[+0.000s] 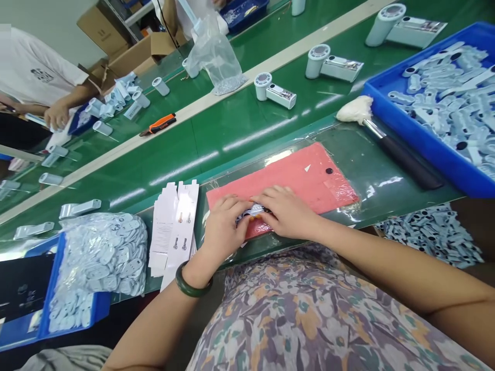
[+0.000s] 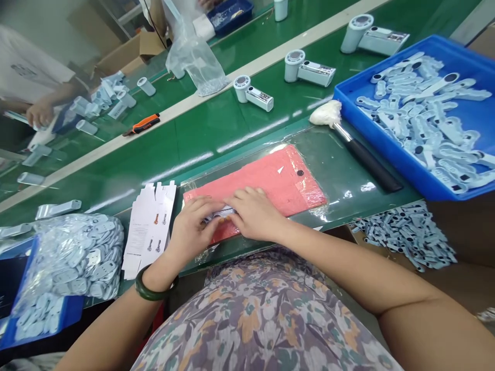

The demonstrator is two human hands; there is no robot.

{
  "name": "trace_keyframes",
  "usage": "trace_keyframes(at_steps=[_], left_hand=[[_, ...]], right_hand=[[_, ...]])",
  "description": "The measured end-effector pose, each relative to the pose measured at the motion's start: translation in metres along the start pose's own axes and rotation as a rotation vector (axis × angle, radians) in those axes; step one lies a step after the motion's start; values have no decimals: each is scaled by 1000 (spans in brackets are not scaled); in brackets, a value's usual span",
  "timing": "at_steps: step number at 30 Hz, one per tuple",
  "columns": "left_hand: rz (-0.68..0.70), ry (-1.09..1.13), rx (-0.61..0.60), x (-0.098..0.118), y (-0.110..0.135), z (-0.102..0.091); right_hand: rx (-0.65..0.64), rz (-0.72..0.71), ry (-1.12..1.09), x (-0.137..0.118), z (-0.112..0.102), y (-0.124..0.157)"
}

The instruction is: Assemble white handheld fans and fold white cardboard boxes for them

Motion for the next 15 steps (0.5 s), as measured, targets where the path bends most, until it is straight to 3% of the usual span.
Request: trace_keyframes(at_steps=[4, 7, 9, 11, 13, 15], left_hand=[[96, -74, -46, 5, -2, -1], [183, -269, 15, 1, -2, -9], [216, -316, 50, -4, -6, -12], [226, -285, 50, -9, -17, -13], [176, -247, 24, -14, -33, -12], [67, -243, -32, -24, -51, -6]], right_hand=[[-11, 15, -78, 0, -6, -1], [164, 36, -28, 24, -43, 6], [384, 230, 157, 65, -88, 27], [533, 542, 352, 111, -129, 61], [527, 790, 459, 148, -151, 90], [480, 869, 484, 169, -159, 102]])
Point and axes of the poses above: each hand's wrist, its own y-axis away from the middle knuckle, its own z-axis out of the palm, x = y × z, the point moved 10 cm from there along -y, towards the middle knuckle, and after that the axes turned 3 degrees about x, right-handed, at the moved point
